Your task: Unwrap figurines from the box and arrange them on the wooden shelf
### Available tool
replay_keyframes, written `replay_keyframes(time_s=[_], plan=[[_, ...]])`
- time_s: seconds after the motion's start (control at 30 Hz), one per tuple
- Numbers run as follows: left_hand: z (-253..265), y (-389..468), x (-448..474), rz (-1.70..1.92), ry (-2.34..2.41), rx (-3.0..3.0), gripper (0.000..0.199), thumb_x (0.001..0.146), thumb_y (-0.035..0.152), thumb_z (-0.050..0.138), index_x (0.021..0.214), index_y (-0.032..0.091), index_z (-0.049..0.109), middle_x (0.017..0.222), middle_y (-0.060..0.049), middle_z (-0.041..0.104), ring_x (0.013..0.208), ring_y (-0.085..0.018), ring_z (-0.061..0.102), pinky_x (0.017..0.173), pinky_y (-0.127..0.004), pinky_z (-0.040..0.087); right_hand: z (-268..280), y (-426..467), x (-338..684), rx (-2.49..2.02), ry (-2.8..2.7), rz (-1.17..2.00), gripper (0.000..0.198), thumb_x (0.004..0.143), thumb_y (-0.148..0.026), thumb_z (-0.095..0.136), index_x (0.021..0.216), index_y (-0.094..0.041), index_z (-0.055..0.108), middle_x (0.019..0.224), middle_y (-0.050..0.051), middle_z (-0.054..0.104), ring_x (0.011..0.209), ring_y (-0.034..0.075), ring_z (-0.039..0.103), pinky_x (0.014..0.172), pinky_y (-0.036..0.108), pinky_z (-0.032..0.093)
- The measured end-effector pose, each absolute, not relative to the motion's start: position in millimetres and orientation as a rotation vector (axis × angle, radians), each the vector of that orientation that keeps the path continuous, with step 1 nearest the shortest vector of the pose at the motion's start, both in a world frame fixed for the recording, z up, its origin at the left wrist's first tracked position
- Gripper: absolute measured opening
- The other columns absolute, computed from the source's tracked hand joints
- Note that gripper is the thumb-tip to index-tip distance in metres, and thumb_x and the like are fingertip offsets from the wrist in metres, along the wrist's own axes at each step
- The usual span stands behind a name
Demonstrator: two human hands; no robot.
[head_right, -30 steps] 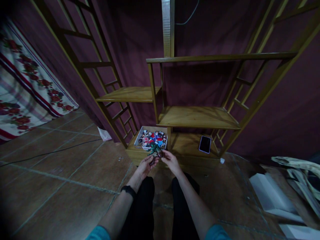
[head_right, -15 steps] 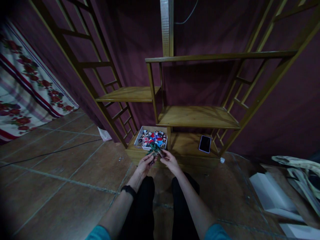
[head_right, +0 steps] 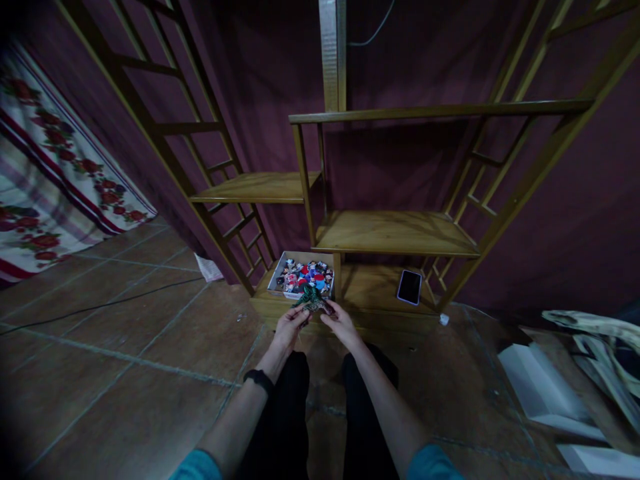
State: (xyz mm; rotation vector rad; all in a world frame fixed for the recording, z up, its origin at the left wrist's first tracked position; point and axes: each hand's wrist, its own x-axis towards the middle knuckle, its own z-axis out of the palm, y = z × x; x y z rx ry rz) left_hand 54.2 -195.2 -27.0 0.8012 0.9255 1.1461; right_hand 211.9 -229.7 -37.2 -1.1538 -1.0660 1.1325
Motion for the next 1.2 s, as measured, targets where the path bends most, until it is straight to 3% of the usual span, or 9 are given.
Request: replay_keyframes(time_s=[0.17, 0.37, 0.63, 0.9, 1.07, 1.2], plan=[[-25.8, -196.4, 56.7, 1.17, 0.993, 0.898, 0.044, 0.051, 0.027, 0.077, 0.092, 0.012, 0.067, 0.067, -0.003, 0.065, 0.06, -0.01, 0.058, 0.063, -0.024, 0.043, -46.9, -225.4, 212.9, -1.183, -1.064, 1.097, 0.051, 0.065, -0.032, 0.065, 0.114, -0.025, 0.055, 0.106, 0.004, 0.064, 0.094, 0.021, 0.06, 0.087, 0.039, 0.045], [-23.4, -198.8, 60.2, 1.189, 1.048, 1.002, 0.041, 0.051, 0.027, 0.077, 0.089, 0.013, 0.067, 0.069, -0.002, 0.065, 0.056, -0.009, 0.052, 0.058, -0.022, 0.04, -56.5, -221.4, 215.0, -1.234, -1.079, 1.05, 0.046, 0.067, -0.033, 0.063, 0.111, -0.024, 0.056, 0.109, 0.004, 0.062, 0.1, 0.021, 0.058, 0.091, 0.039, 0.043], [-24.5, -199.7, 65.4, 1.13, 0.998, 1.121, 0.031, 0.051, 0.03, 0.077, 0.073, 0.013, 0.063, 0.054, 0.003, 0.057, 0.045, -0.006, 0.043, 0.047, -0.019, 0.033, -63.1, -219.7, 216.0, -1.146, -0.961, 1.155, 0.042, 0.065, -0.038, 0.064, 0.103, -0.021, 0.059, 0.101, 0.004, 0.063, 0.086, 0.021, 0.061, 0.07, 0.035, 0.055], [-17.0, -203.2, 62.2, 1.16, 0.954, 0.996, 0.04, 0.057, 0.034, 0.074, 0.091, 0.015, 0.066, 0.081, -0.005, 0.067, 0.068, -0.013, 0.057, 0.064, -0.024, 0.041, -55.4, -219.6, 216.2, -1.015, -0.749, 1.273, 0.035, 0.058, -0.038, 0.071, 0.087, -0.019, 0.064, 0.09, 0.004, 0.064, 0.078, 0.018, 0.061, 0.076, 0.039, 0.052], [-17.8, -200.7, 56.3, 1.124, 0.928, 0.973, 0.04, 0.066, 0.034, 0.069, 0.101, 0.017, 0.065, 0.103, -0.009, 0.065, 0.093, -0.018, 0.056, 0.073, -0.024, 0.04, -40.6, -227.0, 215.1, -0.936, -0.71, 1.429, 0.041, 0.06, -0.036, 0.072, 0.097, -0.021, 0.063, 0.096, 0.005, 0.065, 0.081, 0.019, 0.062, 0.082, 0.041, 0.048], [-19.1, -202.5, 57.3, 1.019, 0.823, 0.915, 0.041, 0.065, 0.031, 0.07, 0.103, 0.016, 0.065, 0.101, -0.011, 0.065, 0.091, -0.019, 0.058, 0.076, -0.027, 0.041, -31.9, -233.0, 215.1, -0.841, -0.704, 1.533, 0.038, 0.064, -0.031, 0.071, 0.099, -0.021, 0.062, 0.097, 0.005, 0.065, 0.082, 0.018, 0.062, 0.083, 0.041, 0.047]])
